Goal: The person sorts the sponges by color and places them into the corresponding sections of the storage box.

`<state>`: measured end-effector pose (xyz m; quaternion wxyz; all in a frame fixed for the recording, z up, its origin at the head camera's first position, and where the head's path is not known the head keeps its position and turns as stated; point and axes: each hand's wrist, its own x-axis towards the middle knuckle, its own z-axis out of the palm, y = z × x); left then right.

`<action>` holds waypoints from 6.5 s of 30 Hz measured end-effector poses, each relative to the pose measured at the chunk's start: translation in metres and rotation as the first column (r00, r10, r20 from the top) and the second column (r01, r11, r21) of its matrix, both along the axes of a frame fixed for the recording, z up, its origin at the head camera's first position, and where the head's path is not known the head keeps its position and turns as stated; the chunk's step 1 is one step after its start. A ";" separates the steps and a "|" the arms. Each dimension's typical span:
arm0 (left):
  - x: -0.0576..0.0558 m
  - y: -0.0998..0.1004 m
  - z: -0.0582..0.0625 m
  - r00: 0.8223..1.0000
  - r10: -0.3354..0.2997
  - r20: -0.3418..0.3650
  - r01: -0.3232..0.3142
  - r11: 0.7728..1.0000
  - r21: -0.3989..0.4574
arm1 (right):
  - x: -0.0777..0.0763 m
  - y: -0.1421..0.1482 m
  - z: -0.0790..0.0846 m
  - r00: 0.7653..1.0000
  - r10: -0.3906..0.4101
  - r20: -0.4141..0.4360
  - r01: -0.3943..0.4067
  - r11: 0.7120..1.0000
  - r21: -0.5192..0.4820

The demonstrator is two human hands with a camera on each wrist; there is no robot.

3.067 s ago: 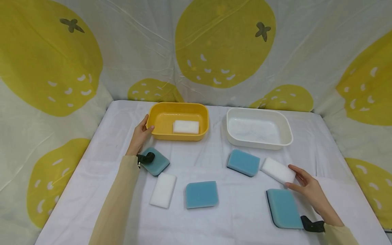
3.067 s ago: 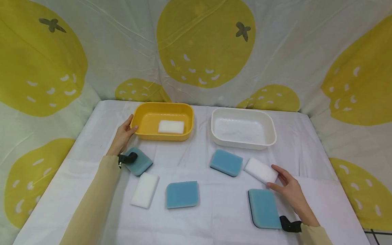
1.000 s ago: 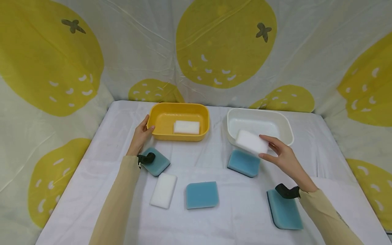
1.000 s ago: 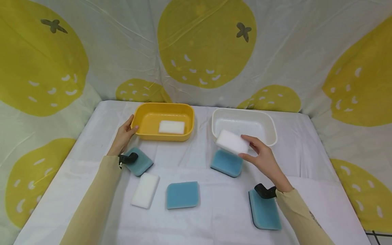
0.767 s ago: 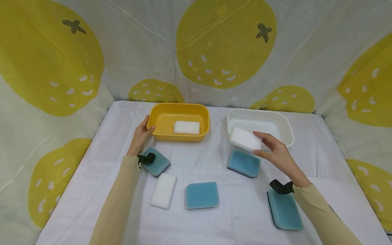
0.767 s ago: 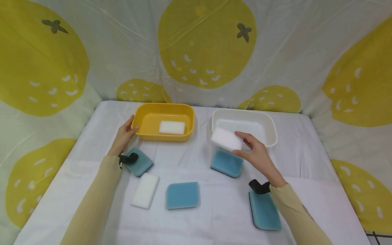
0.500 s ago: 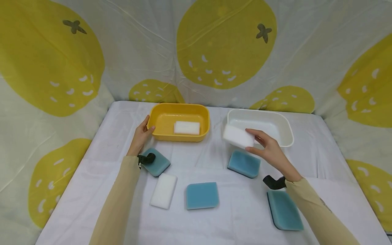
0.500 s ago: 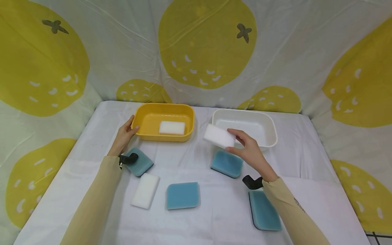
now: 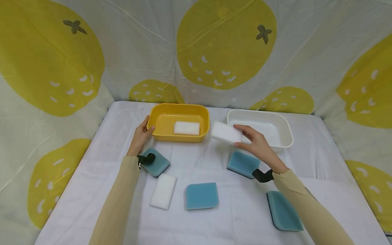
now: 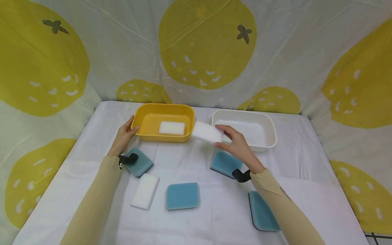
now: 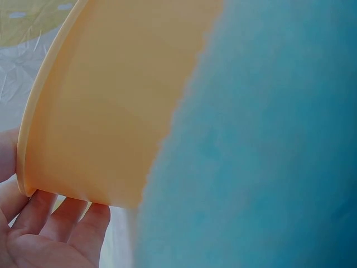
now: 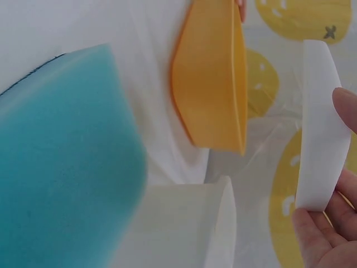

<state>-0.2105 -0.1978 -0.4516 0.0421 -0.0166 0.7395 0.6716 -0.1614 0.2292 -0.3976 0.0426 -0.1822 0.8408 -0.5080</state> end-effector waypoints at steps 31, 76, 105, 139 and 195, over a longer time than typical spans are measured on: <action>0.009 0.006 0.018 1.000 -0.015 0.022 0.015 1.000 -0.014 | -0.071 -0.085 -0.014 0.999 0.043 0.009 -0.044 0.995 0.087; 0.008 0.005 0.016 1.000 -0.019 0.020 0.020 1.000 -0.015 | -0.107 -0.130 -0.032 0.999 0.031 0.007 -0.032 0.955 0.295; -0.001 -0.003 -0.007 0.997 -0.027 -0.068 0.022 0.997 -0.073 | -0.064 -0.113 -0.048 0.981 -0.183 -0.063 0.190 0.975 0.113; 0.117 0.016 0.050 0.905 -0.233 -0.355 0.106 0.933 -0.343 | -0.058 -0.112 -0.051 0.979 -0.202 -0.023 0.203 0.978 0.044; 0.223 0.060 -0.021 0.964 -0.232 -0.128 0.089 0.737 -0.670 | -0.053 -0.113 -0.060 0.968 -0.251 0.006 0.251 0.968 -0.019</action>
